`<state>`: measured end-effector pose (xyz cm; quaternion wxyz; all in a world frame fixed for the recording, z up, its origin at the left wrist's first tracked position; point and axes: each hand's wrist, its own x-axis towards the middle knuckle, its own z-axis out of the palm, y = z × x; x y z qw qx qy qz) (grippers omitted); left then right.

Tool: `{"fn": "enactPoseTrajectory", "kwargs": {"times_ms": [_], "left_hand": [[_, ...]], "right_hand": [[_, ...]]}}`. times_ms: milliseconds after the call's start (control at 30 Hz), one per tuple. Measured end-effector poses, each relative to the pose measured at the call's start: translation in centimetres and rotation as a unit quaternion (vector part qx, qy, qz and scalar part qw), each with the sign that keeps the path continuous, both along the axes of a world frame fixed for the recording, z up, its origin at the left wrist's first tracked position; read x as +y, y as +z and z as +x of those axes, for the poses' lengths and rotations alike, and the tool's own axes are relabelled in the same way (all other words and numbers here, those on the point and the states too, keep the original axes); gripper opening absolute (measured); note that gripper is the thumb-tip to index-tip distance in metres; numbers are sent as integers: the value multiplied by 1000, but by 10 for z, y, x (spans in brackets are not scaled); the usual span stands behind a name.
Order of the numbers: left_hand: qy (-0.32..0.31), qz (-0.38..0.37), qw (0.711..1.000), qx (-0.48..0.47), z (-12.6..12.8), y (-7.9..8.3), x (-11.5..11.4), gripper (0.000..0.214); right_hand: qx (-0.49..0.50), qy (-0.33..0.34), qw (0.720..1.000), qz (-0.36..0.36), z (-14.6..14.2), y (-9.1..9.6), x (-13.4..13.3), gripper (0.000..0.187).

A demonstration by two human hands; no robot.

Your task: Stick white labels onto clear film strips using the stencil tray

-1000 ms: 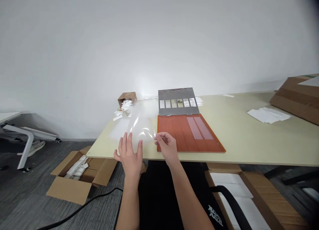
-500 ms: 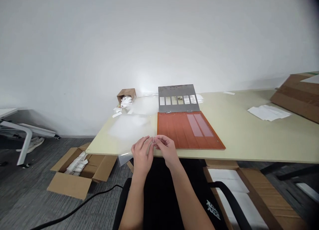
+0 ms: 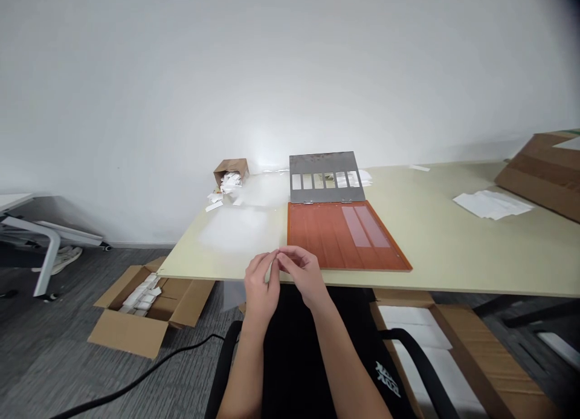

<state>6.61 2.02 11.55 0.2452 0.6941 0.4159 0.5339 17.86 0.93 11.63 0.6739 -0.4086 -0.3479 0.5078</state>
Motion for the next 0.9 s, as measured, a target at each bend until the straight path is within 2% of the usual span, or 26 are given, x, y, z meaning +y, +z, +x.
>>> {"fn": "enactPoseTrajectory", "kwargs": {"times_ms": [100,200,400,567,667,900], "left_hand": [[-42,-88,991,-90,6,-1,-2,27],[-73,-169,966,-180,9,-2,-2,32],[-96,-263,903,-325,8,5,5,24],[-105,-322,863,-375,8,9,10,31],[-118,-343,847,-388,7,7,11,32],[-135,-356,838,-390,7,-1,14,30]], "right_hand": [[-94,-55,993,34,-4,-4,0,27],[-163,-99,979,79,-6,-5,-3,18],[-214,-113,963,121,-3,-2,-7,12],[-264,-110,947,148,1,-3,-8,11],[-266,-99,948,148,4,-4,-8,11],[-242,-69,959,134,12,-7,-9,14]]}}
